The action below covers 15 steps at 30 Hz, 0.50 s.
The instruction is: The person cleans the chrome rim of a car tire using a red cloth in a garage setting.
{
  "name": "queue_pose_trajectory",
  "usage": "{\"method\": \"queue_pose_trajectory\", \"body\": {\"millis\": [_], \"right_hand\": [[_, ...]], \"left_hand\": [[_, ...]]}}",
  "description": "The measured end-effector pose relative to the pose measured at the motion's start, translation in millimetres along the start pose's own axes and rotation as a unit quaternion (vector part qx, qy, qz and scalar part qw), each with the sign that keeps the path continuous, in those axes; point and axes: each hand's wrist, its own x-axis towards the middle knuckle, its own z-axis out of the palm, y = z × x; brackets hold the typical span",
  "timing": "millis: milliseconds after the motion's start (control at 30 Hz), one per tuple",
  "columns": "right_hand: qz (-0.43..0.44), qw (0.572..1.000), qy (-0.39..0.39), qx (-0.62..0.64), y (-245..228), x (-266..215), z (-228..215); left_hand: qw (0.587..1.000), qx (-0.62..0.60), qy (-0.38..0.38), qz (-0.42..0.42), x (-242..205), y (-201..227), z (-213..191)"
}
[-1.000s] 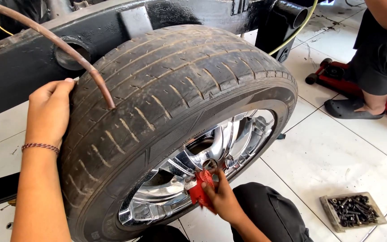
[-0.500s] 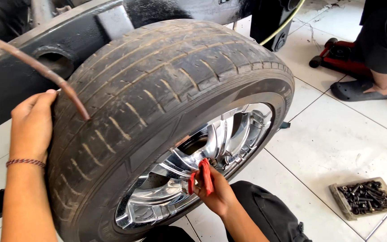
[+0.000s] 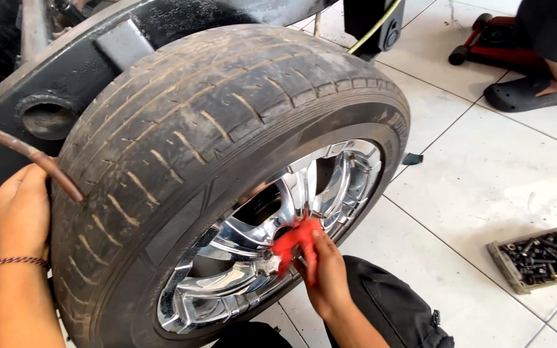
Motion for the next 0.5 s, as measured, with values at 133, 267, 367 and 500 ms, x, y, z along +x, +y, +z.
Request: {"method": "queue_pose_trajectory", "body": {"millis": [133,267,367,500], "right_hand": [[-0.12,0.951,-0.027,-0.284,-16.1,-39.1,27.2],[-0.269,0.865,-0.097,-0.412,-8.3,-32.2,10.2],[-0.289,0.751,-0.031,-0.593,-8.6,-44.2,18.2],[-0.243,0.699,-0.085,-0.667,3.4,-26.5,-8.8]], "left_hand": [[1.0,0.002,0.0,0.007,1.6,-5.9,-3.3],[0.999,0.011,0.008,0.039,3.8,-16.5,-8.1],[0.998,0.019,0.027,0.053,8.1,-21.5,-10.7],[0.996,0.035,0.043,0.065,4.8,-16.3,-12.1]]}}
